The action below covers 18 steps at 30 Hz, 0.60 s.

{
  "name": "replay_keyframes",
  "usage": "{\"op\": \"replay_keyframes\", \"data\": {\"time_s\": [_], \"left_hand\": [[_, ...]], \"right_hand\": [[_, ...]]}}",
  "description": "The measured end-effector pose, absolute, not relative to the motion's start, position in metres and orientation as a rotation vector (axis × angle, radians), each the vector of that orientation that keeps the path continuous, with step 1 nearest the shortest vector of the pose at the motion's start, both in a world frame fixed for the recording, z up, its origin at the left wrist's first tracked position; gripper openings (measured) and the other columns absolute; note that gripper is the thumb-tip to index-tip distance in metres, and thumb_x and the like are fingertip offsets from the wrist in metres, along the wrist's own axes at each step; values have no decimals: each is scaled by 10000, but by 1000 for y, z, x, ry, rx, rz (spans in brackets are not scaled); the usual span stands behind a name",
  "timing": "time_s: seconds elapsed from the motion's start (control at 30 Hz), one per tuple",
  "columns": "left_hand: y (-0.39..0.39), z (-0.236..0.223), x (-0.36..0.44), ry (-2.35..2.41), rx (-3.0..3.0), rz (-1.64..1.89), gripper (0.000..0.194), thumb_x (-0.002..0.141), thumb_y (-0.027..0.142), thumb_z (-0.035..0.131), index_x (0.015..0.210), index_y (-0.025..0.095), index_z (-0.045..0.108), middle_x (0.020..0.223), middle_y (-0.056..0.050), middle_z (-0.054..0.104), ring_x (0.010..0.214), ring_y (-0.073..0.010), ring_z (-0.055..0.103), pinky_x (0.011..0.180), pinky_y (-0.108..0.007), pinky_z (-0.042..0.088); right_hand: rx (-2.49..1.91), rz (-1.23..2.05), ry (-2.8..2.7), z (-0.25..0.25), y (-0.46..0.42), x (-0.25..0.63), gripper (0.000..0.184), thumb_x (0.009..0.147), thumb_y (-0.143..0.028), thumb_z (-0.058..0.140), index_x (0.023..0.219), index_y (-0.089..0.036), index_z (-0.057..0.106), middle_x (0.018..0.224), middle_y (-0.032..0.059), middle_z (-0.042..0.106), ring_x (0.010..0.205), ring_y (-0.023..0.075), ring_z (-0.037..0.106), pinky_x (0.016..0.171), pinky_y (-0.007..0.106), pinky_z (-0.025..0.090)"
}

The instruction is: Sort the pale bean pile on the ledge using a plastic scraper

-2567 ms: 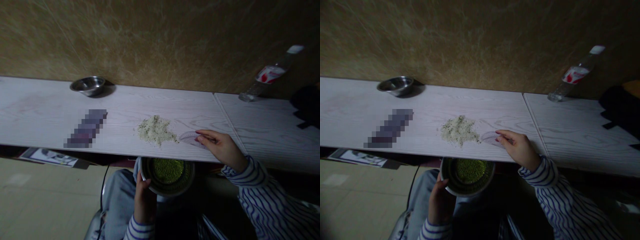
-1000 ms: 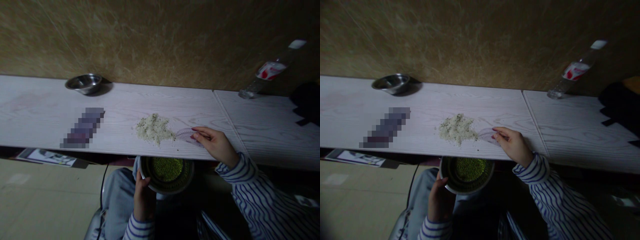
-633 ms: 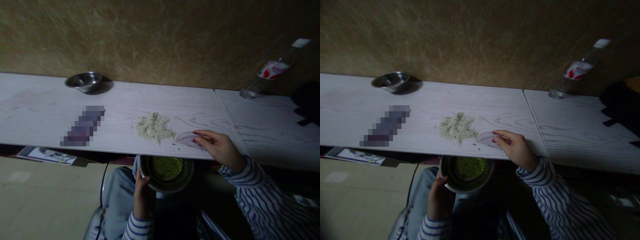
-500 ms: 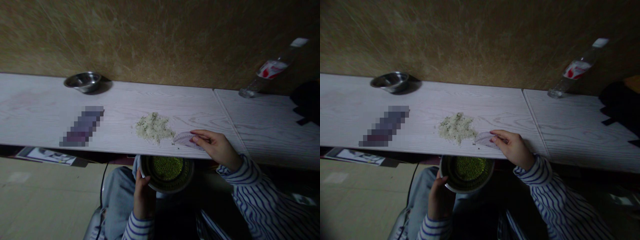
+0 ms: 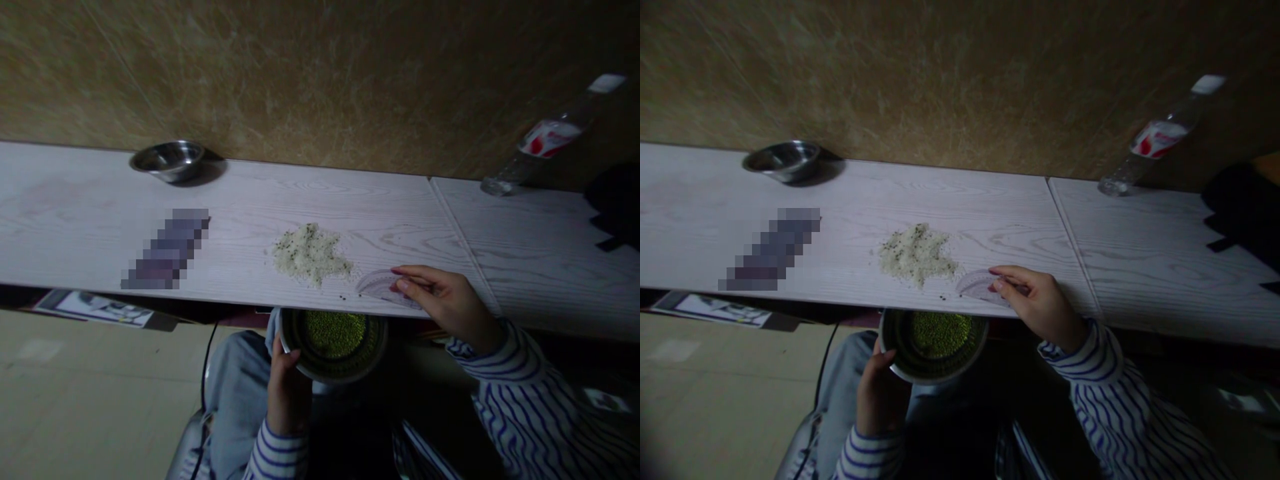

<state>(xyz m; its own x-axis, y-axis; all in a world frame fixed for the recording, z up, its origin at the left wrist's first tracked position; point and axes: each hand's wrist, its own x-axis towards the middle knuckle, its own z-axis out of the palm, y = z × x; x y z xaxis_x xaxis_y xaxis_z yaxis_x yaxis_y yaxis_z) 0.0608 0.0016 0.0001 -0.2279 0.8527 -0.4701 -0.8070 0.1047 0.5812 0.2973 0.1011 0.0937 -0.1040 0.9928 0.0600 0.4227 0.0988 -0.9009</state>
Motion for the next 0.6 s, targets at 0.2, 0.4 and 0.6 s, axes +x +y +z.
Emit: {"op": "replay_keyframes", "data": {"time_s": [0.2,0.4,0.6], "left_hand": [[1,1,62,934,63,1548,471,741,253,740,1209,304,763,1189,-33,739,1129,-267,640,926,-361,526],[1,5,63,921,72,1540,517,725,249,747,1238,308,751,1235,-41,726,1202,-294,620,981,-395,514],[2,4,63,926,79,1540,478,733,250,730,1207,302,764,1229,-32,737,1215,-295,616,1025,-410,489]], "right_hand": [[-1452,930,-1610,89,99,302,258,820,-363,744,1023,-214,797,864,79,830,847,271,806,762,364,677],[-1432,958,-1671,91,93,288,314,844,-364,699,1054,-150,791,887,112,828,855,271,805,751,356,670],[-1408,943,-1687,90,101,285,299,846,-341,685,1052,-154,791,888,108,829,859,267,804,775,366,663]]}}
